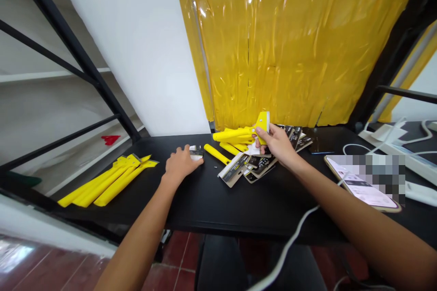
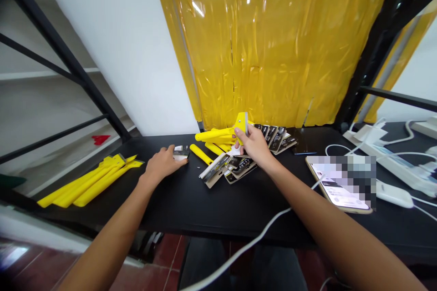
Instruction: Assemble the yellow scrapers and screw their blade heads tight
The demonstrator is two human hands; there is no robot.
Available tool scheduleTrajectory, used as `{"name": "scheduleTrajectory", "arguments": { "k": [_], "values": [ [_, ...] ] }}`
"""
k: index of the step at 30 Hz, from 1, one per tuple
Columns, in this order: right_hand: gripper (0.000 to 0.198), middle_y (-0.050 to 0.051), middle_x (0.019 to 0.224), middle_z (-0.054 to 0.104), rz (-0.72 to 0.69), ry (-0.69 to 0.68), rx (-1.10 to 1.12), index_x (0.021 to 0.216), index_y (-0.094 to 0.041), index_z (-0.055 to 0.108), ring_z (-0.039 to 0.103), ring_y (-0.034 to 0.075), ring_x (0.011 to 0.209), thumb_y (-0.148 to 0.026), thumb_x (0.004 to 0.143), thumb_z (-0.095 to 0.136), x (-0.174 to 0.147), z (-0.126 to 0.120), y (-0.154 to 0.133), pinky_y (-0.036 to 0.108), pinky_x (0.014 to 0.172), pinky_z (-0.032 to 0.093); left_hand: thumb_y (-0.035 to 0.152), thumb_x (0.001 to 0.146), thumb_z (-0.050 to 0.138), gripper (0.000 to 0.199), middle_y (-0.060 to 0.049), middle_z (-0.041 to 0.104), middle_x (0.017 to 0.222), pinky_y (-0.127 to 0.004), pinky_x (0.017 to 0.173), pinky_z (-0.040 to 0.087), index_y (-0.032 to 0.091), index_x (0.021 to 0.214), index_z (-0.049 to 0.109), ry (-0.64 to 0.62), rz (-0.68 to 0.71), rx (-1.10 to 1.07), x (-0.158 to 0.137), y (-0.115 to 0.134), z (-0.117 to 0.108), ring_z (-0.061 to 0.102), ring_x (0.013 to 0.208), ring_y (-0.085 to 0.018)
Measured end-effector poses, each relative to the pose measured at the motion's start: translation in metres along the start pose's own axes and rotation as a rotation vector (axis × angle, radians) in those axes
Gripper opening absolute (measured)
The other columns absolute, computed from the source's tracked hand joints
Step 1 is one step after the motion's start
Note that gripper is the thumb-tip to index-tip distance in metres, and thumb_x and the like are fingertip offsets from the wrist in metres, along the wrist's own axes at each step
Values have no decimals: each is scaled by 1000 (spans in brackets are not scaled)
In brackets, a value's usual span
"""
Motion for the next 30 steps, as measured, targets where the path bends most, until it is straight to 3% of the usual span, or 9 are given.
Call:
{"name": "scheduleTrajectory", "arguments": {
  "k": [5,9,15,18,22,26,30],
  "values": [
    [39,-1,58,63,30,41,51,84,-19,58,53,11,38,-55,85,70,1,-2,3,24,36,41,55,79,63,87,-22,56,137,-50,86,54,17,152,35,207,97,-30,-15,6,-30,64,110,-43],
    [39,-1,61,64,47,71,92,83,-18,58,54,11,40,-55,82,72,3,-3,5,24,36,44,44,79,66,85,-19,52,145,-51,93,54,19,154,33,320,212,-153,-30,16,-50,62,116,-40],
    [38,0,65,62,65,100,141,83,-18,57,57,12,46,-52,81,73,2,-2,2,23,36,46,27,81,68,83,-14,42,156,-46,121,36,20,155,30,509,626,-405,-41,47,-77,43,143,-30],
    [36,1,74,64,57,150,170,84,-18,56,59,11,50,-49,81,74,4,-7,2,23,36,47,27,81,67,83,-13,40,157,-46,124,31,20,155,30,475,782,-454,-30,65,-77,39,146,-29],
    [30,0,75,61,71,294,127,84,-18,55,57,10,48,-43,83,72,9,-25,8,21,33,44,31,78,67,86,-14,42,157,-43,122,34,17,155,31,295,890,-472,0,92,-54,44,142,-28],
    [28,-3,70,57,86,387,54,84,-20,52,54,9,43,-42,84,70,13,-39,14,20,30,40,37,76,66,86,-17,42,157,-43,121,35,14,154,37,126,900,-397,22,110,-22,45,142,-31],
    [29,-2,70,59,95,380,27,84,-20,53,54,8,44,-43,84,70,15,-41,18,19,31,41,36,78,62,82,-18,37,160,-46,121,34,11,153,40,141,860,-354,22,113,-12,42,144,-34]
  ]
}}
Point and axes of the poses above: each hand's wrist, its own x-axis towards the middle knuckle, its own z-axis out of the palm, y = z × x, the point moved 5 cm from there along x, towards the middle knuckle
